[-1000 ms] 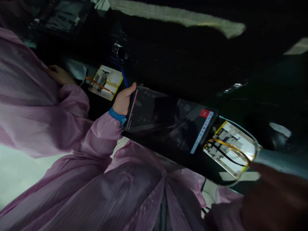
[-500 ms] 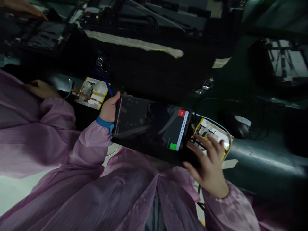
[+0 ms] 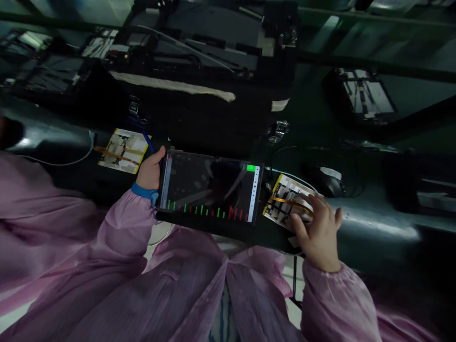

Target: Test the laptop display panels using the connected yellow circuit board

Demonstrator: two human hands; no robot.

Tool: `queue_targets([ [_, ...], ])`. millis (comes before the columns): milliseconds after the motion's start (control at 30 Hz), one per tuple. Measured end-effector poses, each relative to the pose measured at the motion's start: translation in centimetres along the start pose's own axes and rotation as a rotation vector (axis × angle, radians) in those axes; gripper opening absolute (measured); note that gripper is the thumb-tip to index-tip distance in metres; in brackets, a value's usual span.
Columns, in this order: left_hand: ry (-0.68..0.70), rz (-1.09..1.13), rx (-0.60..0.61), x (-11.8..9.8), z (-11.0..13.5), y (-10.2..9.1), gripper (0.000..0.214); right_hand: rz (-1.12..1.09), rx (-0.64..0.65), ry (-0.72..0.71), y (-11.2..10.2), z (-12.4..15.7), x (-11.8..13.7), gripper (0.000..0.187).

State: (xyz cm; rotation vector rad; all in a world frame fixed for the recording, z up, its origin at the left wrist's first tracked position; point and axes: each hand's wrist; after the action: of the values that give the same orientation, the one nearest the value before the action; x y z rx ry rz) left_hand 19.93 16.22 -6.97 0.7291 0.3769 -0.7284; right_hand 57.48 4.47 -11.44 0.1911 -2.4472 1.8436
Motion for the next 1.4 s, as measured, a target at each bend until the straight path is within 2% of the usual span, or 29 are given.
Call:
queue_targets([
  [167, 0.060, 0.015, -0.025, 0.2, 0.0, 0.0, 0.045, 0.094, -0.003, -0.051, 1.0, -0.3, 0.3, 0.058],
  [333, 0.043, 0.016, 0.004, 0.1, -0.1, -0.4, 0.046, 0.210, -0.002, -0.058, 0.9, -0.5, 0.7, 0.064],
  [500, 0.023, 0.027, 0.068, 0.0, -0.4, -0.9, 0.046, 0.084, 0.018, -0.049, 1.0, -0.1, 0.5, 0.066],
  [633, -0.025, 0.019, 0.064, -0.3, 0.0, -0.6, 0.047, -0.029, -0.007, -0.016, 0.4, -0.3, 0.7, 0.061],
  [733, -0.030, -0.008, 0.044, -0.4, 0.5, -0.2, 0.047, -0.238, 0.101, 0.019, -0.9, -1.0, 0.9, 0.047],
  [867, 0.009, -0.040, 0.016, -0.4, 0.4, -0.4, 0.043, -0.582, 0.393, 0.037, -2.3, -2.5, 0.8, 0.035],
  [967, -0.011, -0.035, 0.027, -0.5, -0.1, -0.9, 0.042, -0.488, 0.493, -0.079, -1.8, -4.4, 0.7, 0.034],
  [1100, -0.041, -0.014, 0.030, -0.5, -0.4, -1.1, 0.042, -0.350, 0.494, -0.251, -0.9, -7.2, 0.8, 0.023],
  [1267, -0.031, -0.014, -0.025, -0.4, 0.1, -0.3, 0.042, -0.113, 0.695, -0.587, -1.3, -9.8, 1.0, 0.020],
  [1400, -0.046, -0.003, -0.011, -0.3, 0.3, 0.2, 0.045, -0.043, 0.800, -0.648, -1.8, -11.2, 1.6, 0.017],
])
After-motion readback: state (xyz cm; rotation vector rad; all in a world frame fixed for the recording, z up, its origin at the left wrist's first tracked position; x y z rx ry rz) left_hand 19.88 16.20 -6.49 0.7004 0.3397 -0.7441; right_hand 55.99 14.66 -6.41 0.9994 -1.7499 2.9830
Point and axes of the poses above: each hand's wrist, its own z-axis away from the middle knuckle, its own y-axis out of the palm, x = y × z, and after that the axes turned 13 degrees about z, right-handed
